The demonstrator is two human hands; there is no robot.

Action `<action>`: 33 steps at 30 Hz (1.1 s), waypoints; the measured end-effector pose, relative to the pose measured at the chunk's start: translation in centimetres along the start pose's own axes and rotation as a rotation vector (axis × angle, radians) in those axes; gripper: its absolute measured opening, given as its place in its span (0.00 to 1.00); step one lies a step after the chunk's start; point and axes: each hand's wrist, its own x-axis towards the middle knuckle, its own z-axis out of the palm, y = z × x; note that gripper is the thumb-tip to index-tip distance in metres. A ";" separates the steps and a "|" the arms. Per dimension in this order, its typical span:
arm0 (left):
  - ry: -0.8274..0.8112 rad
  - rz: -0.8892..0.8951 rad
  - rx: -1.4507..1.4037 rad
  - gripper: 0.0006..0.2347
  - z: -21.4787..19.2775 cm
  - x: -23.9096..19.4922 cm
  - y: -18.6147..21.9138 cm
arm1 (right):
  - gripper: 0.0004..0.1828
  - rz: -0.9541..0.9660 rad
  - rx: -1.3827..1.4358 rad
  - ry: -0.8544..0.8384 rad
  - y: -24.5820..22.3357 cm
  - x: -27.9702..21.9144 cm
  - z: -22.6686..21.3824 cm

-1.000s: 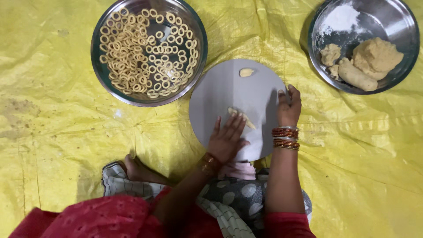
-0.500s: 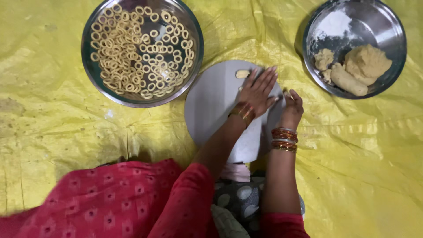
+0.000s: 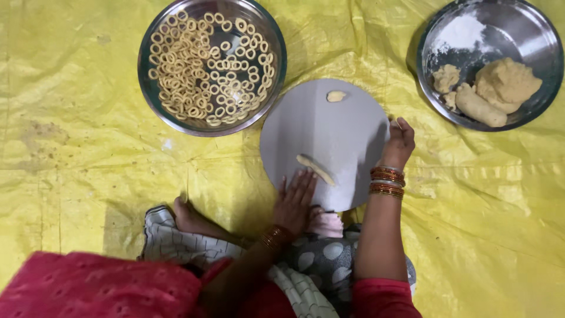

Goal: The person rolls small pieces of dough into thin ropes on a flat board and joins the ends to form rings. The finished rings are placed into a metal tray while additional dough is kept in a separate bowl.

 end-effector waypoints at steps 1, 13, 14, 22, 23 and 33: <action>0.007 0.016 0.019 0.34 0.3 0.4 0.4 | 0.10 -0.009 0.005 -0.003 -0.2 0.0 0.2; -0.142 0.059 0.205 0.32 1.0 21.0 5.5 | 0.19 0.096 0.053 -0.029 -3.9 -0.8 -0.6; -0.177 0.022 0.147 0.34 0.7 22.3 5.8 | 0.19 0.103 0.037 -0.030 -4.1 -0.5 -0.5; -0.143 0.086 0.160 0.41 0.7 14.9 3.7 | 0.15 0.147 0.179 -0.015 -3.7 -0.3 0.1; -0.109 0.079 0.195 0.42 0.7 12.2 3.4 | 0.15 0.126 0.206 -0.020 -3.6 -0.5 0.0; -0.127 0.022 0.221 0.42 -0.6 0.4 0.3 | 0.16 0.073 0.070 -0.023 -3.9 -1.5 0.2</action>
